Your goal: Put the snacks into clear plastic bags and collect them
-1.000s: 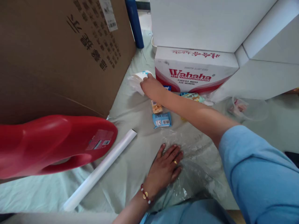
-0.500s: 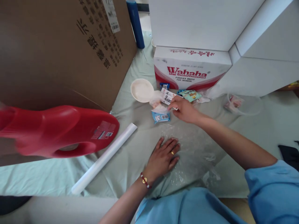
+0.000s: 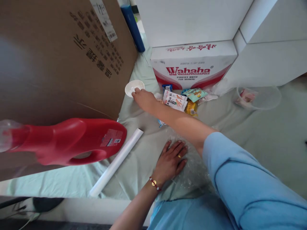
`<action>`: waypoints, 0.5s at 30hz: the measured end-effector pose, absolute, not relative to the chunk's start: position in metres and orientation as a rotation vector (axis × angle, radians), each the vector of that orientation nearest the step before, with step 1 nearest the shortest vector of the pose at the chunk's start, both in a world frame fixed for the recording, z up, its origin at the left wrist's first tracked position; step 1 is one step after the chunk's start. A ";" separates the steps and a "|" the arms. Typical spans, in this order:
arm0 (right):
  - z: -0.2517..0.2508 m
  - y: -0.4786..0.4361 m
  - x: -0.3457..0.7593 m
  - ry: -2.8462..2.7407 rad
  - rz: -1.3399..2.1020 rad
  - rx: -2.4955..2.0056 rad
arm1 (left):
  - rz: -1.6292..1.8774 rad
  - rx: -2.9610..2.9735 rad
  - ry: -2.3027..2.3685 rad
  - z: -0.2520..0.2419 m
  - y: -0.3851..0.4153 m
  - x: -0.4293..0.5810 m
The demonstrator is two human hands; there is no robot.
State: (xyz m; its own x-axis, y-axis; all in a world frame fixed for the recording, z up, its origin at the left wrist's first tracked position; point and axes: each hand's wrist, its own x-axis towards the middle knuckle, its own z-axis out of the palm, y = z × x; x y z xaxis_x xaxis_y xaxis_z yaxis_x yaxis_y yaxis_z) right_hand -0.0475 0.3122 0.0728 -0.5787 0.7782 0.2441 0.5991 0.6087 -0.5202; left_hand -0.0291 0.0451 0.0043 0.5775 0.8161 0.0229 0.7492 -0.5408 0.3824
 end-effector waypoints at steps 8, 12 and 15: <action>0.060 0.274 0.037 -2.161 0.704 -0.973 | 0.305 2.468 1.269 0.004 0.047 -0.029; 0.067 0.256 0.152 -1.375 1.076 -0.966 | 0.329 2.472 1.279 0.003 0.047 -0.028; 0.072 0.266 0.223 -0.834 1.253 -0.896 | 0.330 2.490 1.284 0.003 0.047 -0.028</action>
